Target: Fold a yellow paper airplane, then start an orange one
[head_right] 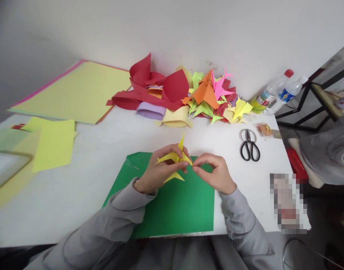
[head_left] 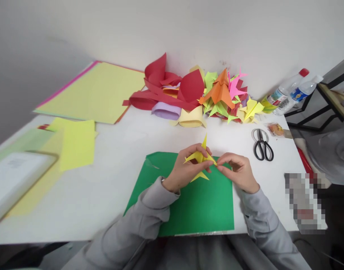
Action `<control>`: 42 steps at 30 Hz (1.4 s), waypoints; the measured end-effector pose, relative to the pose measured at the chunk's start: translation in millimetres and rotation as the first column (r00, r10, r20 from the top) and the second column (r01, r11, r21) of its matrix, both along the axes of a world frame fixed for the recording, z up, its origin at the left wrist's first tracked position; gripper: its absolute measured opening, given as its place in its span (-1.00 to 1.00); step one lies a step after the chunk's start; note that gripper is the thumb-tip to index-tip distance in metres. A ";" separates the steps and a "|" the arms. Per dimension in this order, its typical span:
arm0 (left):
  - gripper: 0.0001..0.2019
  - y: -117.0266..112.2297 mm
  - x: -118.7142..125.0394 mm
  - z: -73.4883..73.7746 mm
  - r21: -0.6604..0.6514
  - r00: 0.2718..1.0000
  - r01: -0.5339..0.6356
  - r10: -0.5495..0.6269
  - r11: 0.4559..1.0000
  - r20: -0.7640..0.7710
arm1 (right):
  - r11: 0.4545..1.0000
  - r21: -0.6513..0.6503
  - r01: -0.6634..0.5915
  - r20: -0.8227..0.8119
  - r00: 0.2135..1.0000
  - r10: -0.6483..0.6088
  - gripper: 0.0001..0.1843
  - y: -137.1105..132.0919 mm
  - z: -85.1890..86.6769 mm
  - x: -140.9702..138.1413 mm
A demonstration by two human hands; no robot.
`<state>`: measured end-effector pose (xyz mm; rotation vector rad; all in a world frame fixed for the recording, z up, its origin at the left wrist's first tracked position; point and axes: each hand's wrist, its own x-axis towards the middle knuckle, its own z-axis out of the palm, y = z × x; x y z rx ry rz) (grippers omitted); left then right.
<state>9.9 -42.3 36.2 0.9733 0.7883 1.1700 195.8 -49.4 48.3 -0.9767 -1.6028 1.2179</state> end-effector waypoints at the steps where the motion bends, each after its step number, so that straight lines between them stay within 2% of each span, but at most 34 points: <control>1: -0.68 0.0 -0.4 0.6 -0.011 1.000 0.006 -0.006 1.000 0.002 | 1.000 -0.013 0.001 0.001 1.000 -0.001 -0.90 -0.1 0.9 0.0; 6: -0.62 -0.7 0.4 4.5 -0.076 0.998 0.048 -0.046 0.996 0.037 | 0.979 -0.202 -0.013 -0.067 0.998 0.000 -0.82 0.6 7.6 -1.8; 10: -0.58 -1.6 3.7 6.9 -0.083 0.999 0.036 -0.034 0.996 0.036 | 0.963 -0.268 0.016 -0.074 0.997 -0.037 -0.72 1.3 11.7 -5.4; 14: -0.59 -1.8 4.9 7.5 -0.064 0.999 0.037 -0.035 0.997 0.027 | 0.964 -0.266 0.026 -0.070 0.996 -0.047 -0.69 1.1 13.0 -7.8; 20: -0.63 0.3 3.3 4.1 -0.141 0.996 0.046 -0.035 0.989 0.082 | 0.971 -0.239 0.006 -0.069 0.997 -0.023 -0.73 -0.7 9.5 -7.4; 23: -0.65 1.2 3.2 4.2 -0.184 0.994 0.064 -0.045 0.981 0.104 | 0.984 -0.178 0.007 -0.050 0.999 -0.016 -0.81 -2.2 4.9 -6.1; 28: -0.65 2.5 3.6 6.2 -0.239 0.991 0.063 -0.033 0.969 0.127 | 0.999 0.002 0.040 0.042 0.998 -0.040 -0.92 -1.9 -0.2 -3.9; 30: -0.64 3.2 4.1 6.3 -0.261 0.988 0.067 -0.029 0.963 0.149 | 0.999 0.023 0.037 0.058 0.998 -0.039 -0.95 -0.9 -0.9 -3.6; 38: -0.61 6.6 6.4 0.8 -0.370 0.981 0.089 -0.017 0.925 0.194 | 0.979 -0.200 0.039 0.016 0.999 -0.037 -0.81 4.3 -1.8 -3.0; 42: -0.62 7.9 5.5 -2.9 -0.377 0.981 0.103 -0.031 0.921 0.193 | 0.981 -0.195 0.015 0.040 0.999 -0.007 -0.84 6.8 -4.9 -0.1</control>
